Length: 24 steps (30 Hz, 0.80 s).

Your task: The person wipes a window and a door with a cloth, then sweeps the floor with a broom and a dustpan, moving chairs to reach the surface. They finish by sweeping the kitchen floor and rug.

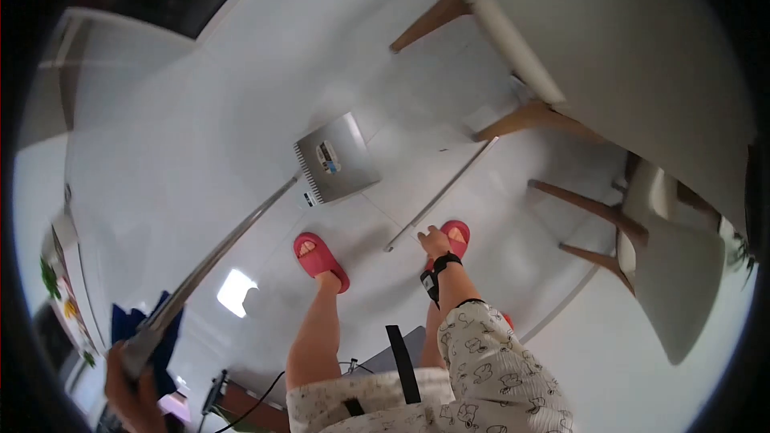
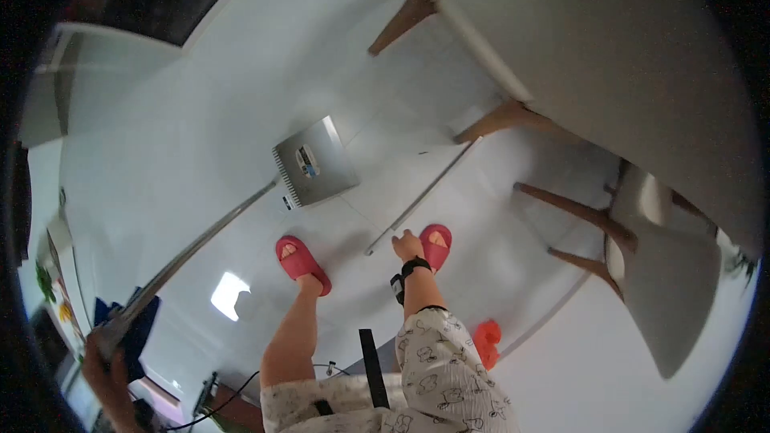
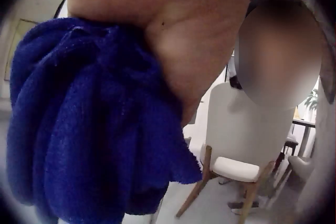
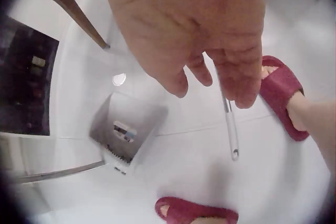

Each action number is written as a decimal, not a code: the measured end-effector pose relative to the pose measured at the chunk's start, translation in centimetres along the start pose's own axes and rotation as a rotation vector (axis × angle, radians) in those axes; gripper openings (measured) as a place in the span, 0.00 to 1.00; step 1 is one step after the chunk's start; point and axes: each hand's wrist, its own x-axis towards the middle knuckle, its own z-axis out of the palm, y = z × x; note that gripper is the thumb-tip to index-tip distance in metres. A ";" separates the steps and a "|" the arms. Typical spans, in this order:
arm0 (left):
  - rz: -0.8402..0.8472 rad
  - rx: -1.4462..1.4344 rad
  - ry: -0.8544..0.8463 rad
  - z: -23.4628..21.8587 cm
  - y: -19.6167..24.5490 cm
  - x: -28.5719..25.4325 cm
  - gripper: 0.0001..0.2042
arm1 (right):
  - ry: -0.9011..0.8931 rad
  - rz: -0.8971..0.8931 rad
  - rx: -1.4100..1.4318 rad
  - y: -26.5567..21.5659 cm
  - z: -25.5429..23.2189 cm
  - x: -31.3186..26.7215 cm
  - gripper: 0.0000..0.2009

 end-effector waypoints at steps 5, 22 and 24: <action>-0.970 -1.174 0.044 55.5 -5.5 -3.1 0.14 | 0.250 0.201 0.085 6.0 2.3 7.8 0.30; -0.703 -0.353 0.172 17.9 -42.5 -15.0 0.16 | 0.785 -0.175 0.908 5.2 0.9 8.1 0.20; -0.514 -0.181 0.186 2.9 -47.1 -18.1 0.15 | 0.865 -0.303 0.598 7.0 -2.8 4.8 0.24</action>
